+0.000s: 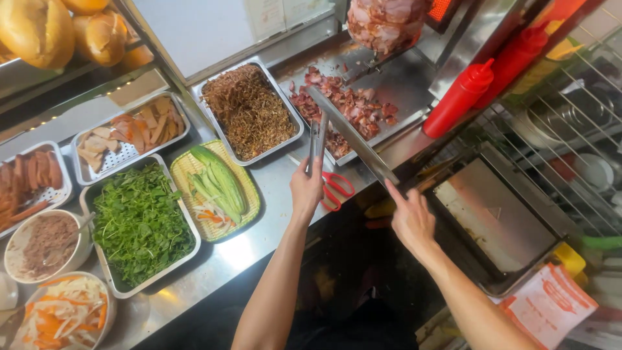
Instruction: Slicing meat from a vertical rotisserie using a knife and tongs
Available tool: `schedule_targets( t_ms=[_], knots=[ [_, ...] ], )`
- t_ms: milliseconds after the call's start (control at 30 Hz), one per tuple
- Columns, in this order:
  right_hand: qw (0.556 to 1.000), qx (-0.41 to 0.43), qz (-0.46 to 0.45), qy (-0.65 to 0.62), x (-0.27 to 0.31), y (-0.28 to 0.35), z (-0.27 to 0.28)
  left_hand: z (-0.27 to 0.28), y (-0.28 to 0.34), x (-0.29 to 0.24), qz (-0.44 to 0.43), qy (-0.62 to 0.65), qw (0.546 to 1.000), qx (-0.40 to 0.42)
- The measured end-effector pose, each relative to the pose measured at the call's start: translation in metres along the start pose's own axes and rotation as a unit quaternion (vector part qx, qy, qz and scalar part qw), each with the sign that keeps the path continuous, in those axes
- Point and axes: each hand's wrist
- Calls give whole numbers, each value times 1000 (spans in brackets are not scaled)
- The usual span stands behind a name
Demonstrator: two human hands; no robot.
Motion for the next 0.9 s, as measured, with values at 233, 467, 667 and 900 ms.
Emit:
schedule_targets(
  t_ms=[233, 467, 667, 900],
  knots=[
    [981, 31, -170, 85, -96, 185, 73, -24, -52, 31, -8, -34, 999, -10],
    [918, 92, -269, -276, -76, 143, 71, -32, -19, 15, -25, -154, 987, -39],
    [885, -14, -270, -378, -86, 155, 11, -29, -32, 61, -221, -400, 889, 37],
    [865, -241, -311, -311, -126, 264, 20, -58, -43, 87, -297, -415, 859, -46]
  ],
)
Point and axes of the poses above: each hand's wrist, its own y-axis away from the middle knuckle, its own z-axis out of the back of the hand, x = y × z, and after that the axes turned 9 degrees about -x, right-handed
